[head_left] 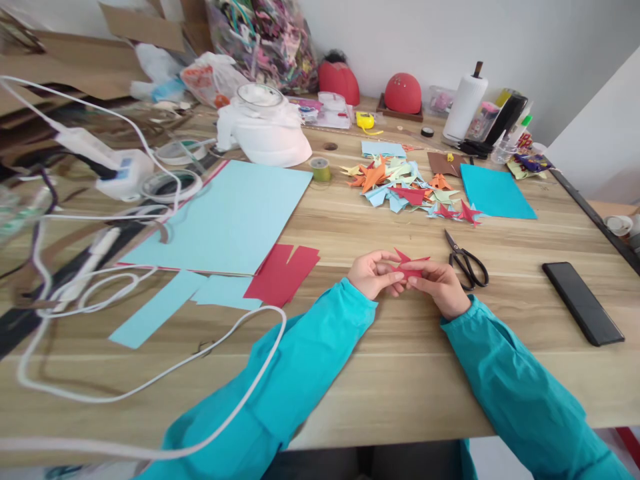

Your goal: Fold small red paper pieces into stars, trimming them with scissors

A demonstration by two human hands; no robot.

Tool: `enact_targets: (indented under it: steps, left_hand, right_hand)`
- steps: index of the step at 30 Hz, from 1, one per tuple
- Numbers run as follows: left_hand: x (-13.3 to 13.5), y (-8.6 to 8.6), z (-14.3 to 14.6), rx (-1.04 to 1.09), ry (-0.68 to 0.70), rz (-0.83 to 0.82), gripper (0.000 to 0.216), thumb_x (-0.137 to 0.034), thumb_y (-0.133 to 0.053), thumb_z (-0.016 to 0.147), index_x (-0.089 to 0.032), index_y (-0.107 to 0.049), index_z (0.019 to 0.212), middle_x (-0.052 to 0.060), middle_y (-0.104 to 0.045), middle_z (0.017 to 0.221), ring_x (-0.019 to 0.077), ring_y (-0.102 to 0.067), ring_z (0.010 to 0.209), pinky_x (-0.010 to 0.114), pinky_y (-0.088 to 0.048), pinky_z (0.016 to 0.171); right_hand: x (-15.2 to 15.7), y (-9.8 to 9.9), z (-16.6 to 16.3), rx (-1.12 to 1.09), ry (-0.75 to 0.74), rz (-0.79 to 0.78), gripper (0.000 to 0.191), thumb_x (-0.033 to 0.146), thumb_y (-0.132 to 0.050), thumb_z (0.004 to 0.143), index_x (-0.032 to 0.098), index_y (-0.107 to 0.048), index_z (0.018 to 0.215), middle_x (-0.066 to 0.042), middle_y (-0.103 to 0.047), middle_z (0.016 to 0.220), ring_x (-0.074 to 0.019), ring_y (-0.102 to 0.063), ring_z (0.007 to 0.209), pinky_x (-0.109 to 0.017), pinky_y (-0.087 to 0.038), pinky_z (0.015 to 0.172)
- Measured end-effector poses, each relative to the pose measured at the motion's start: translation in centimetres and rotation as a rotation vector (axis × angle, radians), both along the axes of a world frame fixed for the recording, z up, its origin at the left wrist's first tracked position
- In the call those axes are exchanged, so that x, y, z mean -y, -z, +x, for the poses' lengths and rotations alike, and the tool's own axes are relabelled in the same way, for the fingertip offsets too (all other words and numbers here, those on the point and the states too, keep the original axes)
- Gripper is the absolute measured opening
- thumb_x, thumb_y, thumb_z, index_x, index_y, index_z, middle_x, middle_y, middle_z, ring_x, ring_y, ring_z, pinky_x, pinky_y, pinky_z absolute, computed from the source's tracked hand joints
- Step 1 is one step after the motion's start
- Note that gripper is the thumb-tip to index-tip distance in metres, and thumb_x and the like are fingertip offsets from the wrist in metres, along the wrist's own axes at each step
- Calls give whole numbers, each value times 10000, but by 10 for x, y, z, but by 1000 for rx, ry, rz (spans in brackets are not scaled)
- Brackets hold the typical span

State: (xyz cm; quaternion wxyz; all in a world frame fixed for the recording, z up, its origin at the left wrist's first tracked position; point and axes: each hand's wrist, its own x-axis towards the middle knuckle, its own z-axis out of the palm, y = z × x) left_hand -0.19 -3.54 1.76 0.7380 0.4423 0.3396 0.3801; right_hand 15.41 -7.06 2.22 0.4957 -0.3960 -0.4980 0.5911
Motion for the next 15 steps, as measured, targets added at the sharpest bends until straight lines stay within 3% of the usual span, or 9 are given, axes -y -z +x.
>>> enact_targets:
  steps: [15]
  left_hand:
    - [-1,2,0,15,-41,-27,468,-259,-776,500,-111,-515,860,41,-659,562,155,-608,460,248,-486,440]
  right_hand:
    - [-1,4,5,60,6,1,238,247,-624,709,167,-666,929,-29,-657,672,-134,-576,615,-273,-433,580]
